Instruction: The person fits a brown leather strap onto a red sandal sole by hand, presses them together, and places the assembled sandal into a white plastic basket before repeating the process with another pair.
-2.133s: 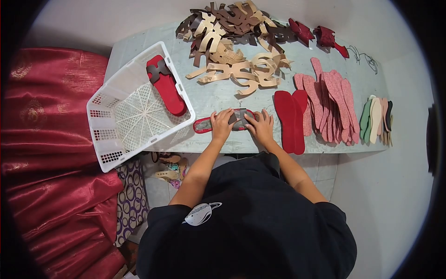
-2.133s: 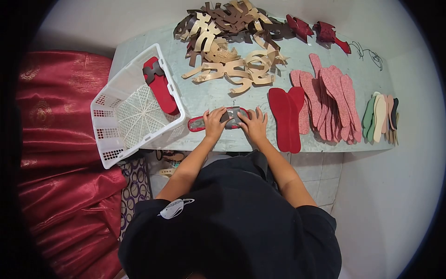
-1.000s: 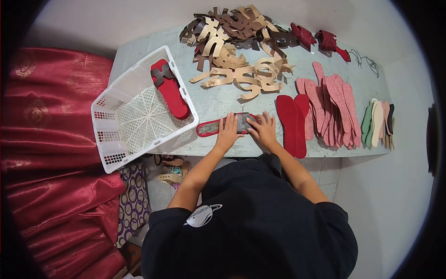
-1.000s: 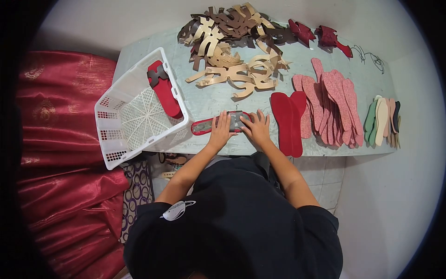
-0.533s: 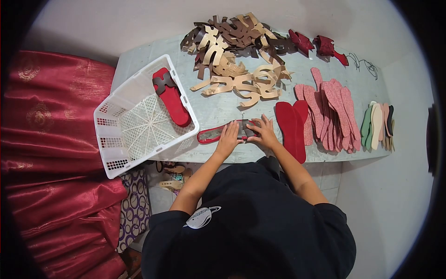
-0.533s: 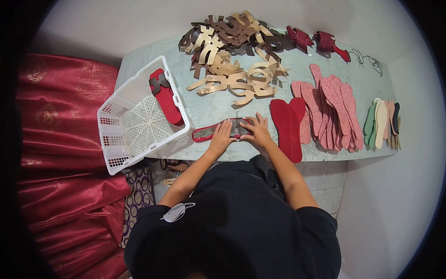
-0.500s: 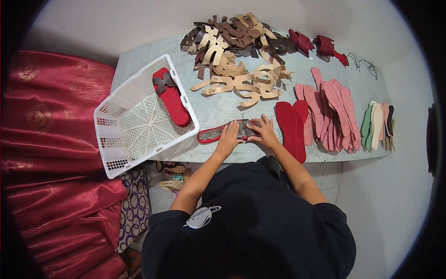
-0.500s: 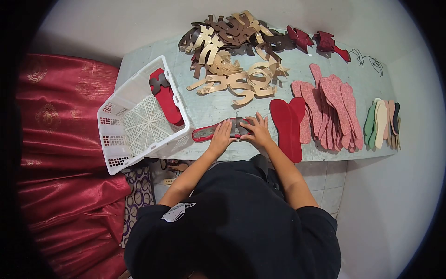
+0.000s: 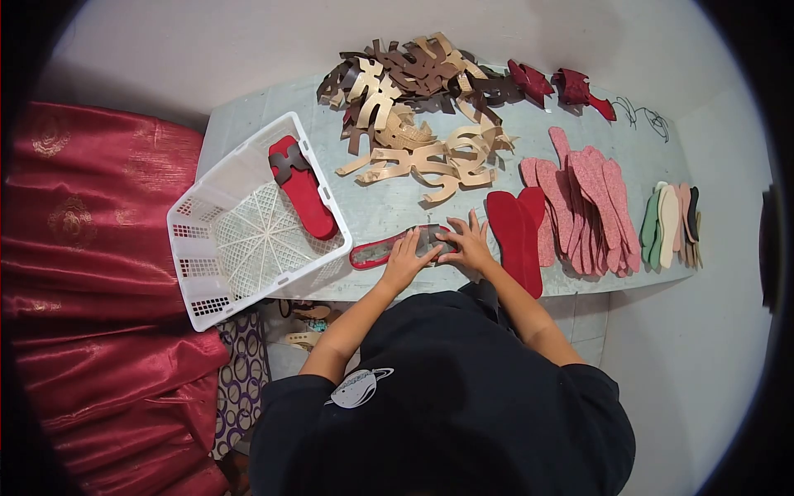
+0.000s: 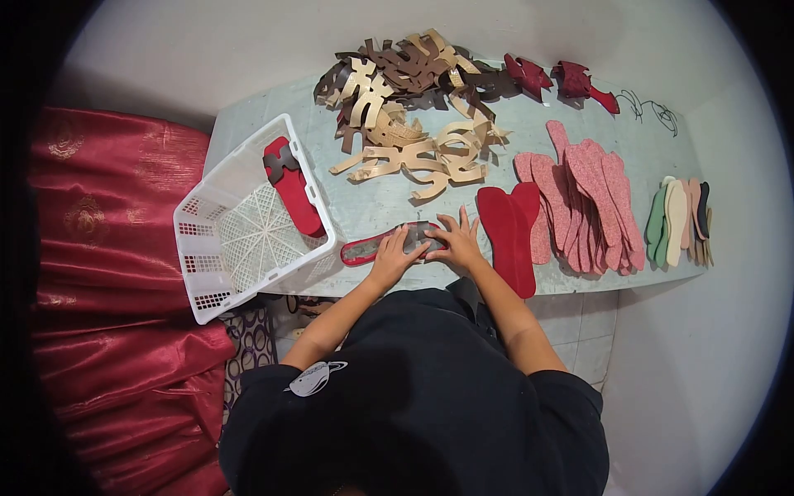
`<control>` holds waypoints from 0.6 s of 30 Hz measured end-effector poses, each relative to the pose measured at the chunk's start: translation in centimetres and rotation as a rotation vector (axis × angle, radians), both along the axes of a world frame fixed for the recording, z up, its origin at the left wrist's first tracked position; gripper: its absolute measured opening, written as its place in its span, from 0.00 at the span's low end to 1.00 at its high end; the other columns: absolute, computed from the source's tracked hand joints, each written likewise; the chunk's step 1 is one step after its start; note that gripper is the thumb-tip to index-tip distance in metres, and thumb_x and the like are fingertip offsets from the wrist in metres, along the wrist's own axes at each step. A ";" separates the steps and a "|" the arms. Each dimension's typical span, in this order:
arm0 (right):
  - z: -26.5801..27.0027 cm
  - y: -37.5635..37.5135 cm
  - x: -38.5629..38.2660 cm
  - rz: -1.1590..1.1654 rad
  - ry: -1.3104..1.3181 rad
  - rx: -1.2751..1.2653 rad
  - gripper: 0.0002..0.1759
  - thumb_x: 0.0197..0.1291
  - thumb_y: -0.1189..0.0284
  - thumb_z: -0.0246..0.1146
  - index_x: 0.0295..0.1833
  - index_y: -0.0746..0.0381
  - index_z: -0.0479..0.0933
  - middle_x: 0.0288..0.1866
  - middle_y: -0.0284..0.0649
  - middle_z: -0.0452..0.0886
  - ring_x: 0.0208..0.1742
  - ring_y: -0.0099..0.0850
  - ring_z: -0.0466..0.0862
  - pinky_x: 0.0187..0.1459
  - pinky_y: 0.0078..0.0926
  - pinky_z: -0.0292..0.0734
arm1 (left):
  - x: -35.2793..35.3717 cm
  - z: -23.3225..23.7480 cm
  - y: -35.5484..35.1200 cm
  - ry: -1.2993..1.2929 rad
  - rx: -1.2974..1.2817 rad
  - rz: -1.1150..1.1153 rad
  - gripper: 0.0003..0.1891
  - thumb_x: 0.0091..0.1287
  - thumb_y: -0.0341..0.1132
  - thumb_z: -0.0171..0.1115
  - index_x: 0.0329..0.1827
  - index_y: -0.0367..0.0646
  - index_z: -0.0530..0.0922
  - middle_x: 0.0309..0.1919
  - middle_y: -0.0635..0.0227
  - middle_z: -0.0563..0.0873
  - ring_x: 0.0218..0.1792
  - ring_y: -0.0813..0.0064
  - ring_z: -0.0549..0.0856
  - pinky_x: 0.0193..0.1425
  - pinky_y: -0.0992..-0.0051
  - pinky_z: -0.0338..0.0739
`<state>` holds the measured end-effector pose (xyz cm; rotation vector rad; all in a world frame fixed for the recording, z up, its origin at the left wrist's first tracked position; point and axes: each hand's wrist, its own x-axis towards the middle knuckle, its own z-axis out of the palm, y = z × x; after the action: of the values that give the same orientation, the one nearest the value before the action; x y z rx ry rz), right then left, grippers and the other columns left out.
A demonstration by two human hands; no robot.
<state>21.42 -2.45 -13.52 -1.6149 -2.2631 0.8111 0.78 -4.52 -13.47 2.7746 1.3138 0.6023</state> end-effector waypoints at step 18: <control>0.1 0.0 0.0 -0.045 0.041 -0.026 0.34 0.30 0.43 0.68 0.51 0.37 0.78 0.66 0.33 0.62 0.72 0.55 0.38 0.63 0.68 0.27 | -0.2 -0.6 0.2 0.033 0.003 -0.024 0.27 0.53 0.47 0.60 0.60 0.65 0.70 0.61 0.53 0.69 0.55 0.52 0.71 0.51 0.61 0.67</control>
<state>21.39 -2.45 -13.43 -1.6393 -2.1895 0.8578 0.60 -4.27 -14.12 2.8097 1.2847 0.5607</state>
